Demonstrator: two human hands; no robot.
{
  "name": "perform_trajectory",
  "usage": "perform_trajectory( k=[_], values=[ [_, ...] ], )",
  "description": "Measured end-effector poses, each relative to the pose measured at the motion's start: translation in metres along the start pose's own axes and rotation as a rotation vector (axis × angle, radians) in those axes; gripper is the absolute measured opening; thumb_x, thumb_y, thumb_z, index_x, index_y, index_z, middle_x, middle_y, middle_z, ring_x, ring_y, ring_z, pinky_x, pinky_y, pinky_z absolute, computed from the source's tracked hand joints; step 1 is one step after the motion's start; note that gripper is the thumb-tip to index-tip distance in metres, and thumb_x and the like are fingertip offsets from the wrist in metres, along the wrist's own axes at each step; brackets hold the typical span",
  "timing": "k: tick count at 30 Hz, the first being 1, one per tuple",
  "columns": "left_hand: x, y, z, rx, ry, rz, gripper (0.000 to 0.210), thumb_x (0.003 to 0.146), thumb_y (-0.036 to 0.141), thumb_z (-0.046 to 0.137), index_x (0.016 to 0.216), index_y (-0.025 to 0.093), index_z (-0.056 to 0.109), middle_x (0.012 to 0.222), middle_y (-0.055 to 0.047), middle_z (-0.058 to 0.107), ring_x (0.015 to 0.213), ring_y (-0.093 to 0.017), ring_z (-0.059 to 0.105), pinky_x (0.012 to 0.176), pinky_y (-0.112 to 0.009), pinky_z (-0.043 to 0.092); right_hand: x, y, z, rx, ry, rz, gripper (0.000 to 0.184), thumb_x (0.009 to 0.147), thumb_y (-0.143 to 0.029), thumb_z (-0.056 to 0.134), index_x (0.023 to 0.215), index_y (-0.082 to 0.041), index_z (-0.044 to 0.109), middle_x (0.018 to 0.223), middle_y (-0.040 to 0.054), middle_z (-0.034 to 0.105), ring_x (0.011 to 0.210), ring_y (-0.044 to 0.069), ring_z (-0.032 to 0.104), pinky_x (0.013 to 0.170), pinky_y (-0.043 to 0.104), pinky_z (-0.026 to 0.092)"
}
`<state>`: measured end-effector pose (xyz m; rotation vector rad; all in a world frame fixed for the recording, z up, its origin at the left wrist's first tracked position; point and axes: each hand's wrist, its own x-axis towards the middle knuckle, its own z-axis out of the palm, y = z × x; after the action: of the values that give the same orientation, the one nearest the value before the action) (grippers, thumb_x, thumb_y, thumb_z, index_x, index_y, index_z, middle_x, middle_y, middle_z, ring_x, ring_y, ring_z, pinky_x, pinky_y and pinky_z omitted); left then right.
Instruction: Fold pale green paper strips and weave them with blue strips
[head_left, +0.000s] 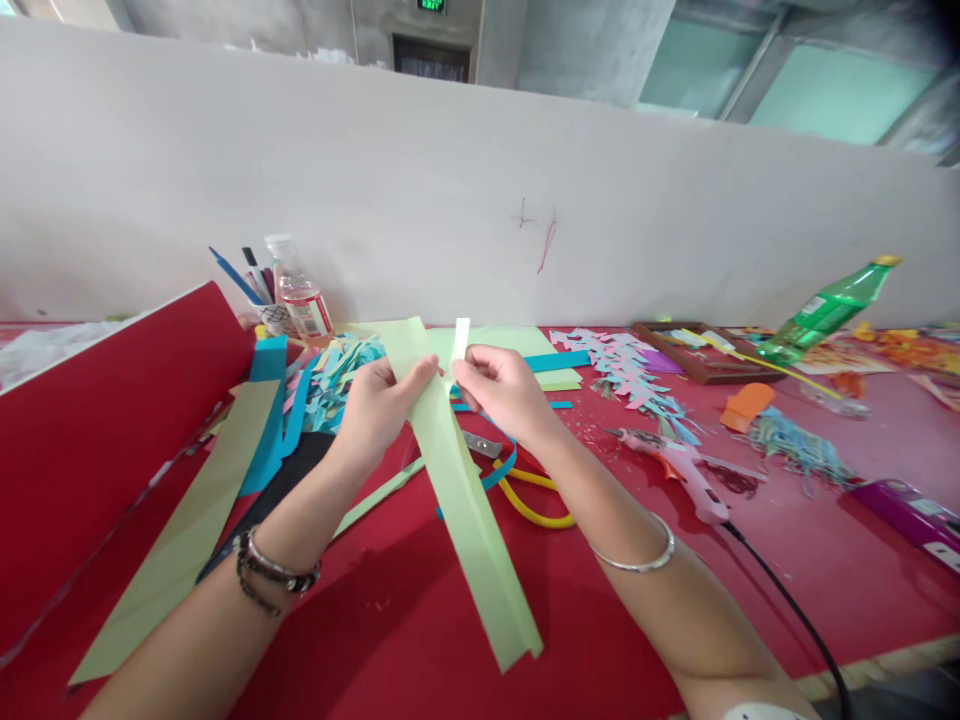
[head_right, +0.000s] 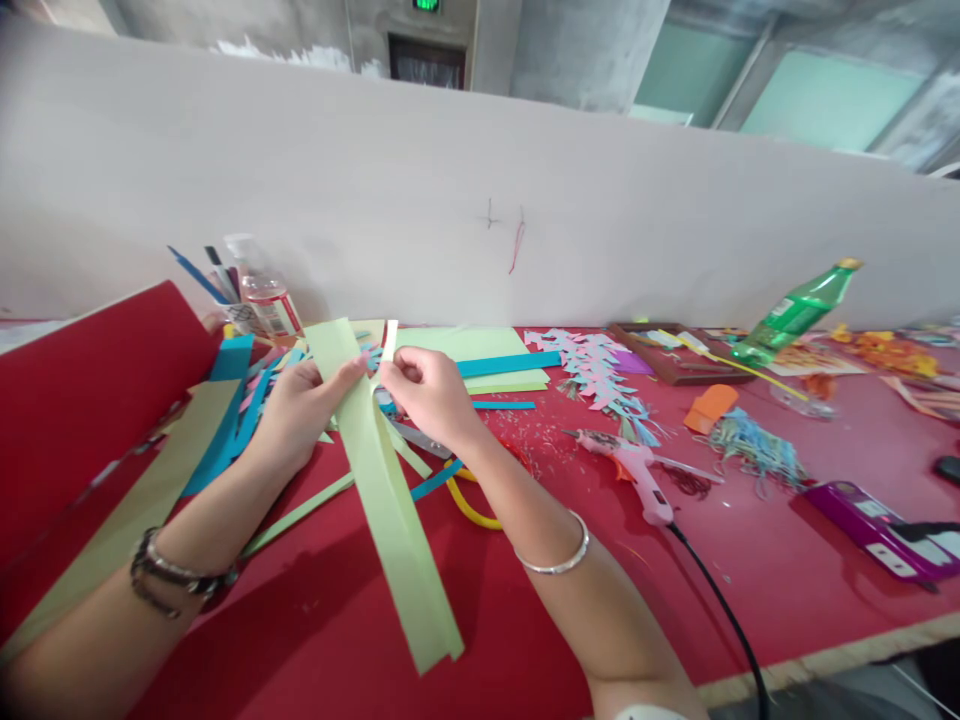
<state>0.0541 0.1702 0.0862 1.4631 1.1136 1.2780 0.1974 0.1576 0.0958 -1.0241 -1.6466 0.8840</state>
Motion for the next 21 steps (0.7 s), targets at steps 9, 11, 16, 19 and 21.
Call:
perform_trajectory(
  k=[9,11,16,19,21],
  values=[
    [-0.0036,-0.0002,0.0047,0.019,-0.140,-0.040,0.034,0.068,0.046,0.059,0.069,0.012,0.061,0.061,-0.002,0.060,0.052,-0.012,0.053,0.045,-0.021,0.040,0.0053,0.0042,0.0015,0.121,0.074,0.003,0.030,0.082,-0.031,0.043,0.056,-0.018,0.038,0.044,-0.0071,0.038,0.040,0.003,0.034,0.042,0.018,0.027],
    [-0.0032,-0.0001,0.0043,0.048,-0.112,-0.010,0.032,0.069,0.044,0.059,0.069,0.012,0.060,0.061,-0.001,0.060,0.052,-0.011,0.052,0.046,-0.020,0.040,0.0044,0.0025,0.0014,0.085,0.061,0.036,0.031,0.082,-0.035,0.043,0.056,-0.018,0.038,0.043,-0.0073,0.036,0.039,0.004,0.033,0.041,0.019,0.026],
    [0.0028,-0.0021,-0.0022,0.184,-0.006,0.108,0.032,0.070,0.043,0.057,0.067,0.012,0.060,0.059,0.000,0.059,0.051,-0.010,0.050,0.045,-0.019,0.037,0.0005,-0.0002,0.0031,-0.080,-0.090,-0.030,0.031,0.076,-0.039,0.052,0.059,-0.018,0.038,0.052,-0.0066,0.032,0.048,0.005,0.031,0.045,0.020,0.024],
    [0.0043,-0.0021,-0.0043,0.198,-0.049,0.106,0.035,0.072,0.045,0.054,0.061,0.012,0.057,0.054,0.001,0.054,0.046,-0.009,0.046,0.041,-0.018,0.033,-0.0003,0.0011,0.0039,-0.078,-0.125,-0.036,0.030,0.080,-0.035,0.045,0.058,-0.018,0.034,0.053,-0.0061,0.030,0.048,0.005,0.029,0.046,0.021,0.024],
    [0.0038,-0.0014,-0.0038,0.177,-0.091,0.090,0.036,0.073,0.046,0.053,0.059,0.012,0.056,0.051,0.001,0.052,0.044,-0.008,0.044,0.040,-0.018,0.033,0.0002,0.0024,0.0037,-0.052,-0.126,-0.015,0.028,0.081,-0.029,0.042,0.057,-0.019,0.031,0.052,-0.0064,0.028,0.047,0.005,0.028,0.044,0.021,0.024]
  ],
)
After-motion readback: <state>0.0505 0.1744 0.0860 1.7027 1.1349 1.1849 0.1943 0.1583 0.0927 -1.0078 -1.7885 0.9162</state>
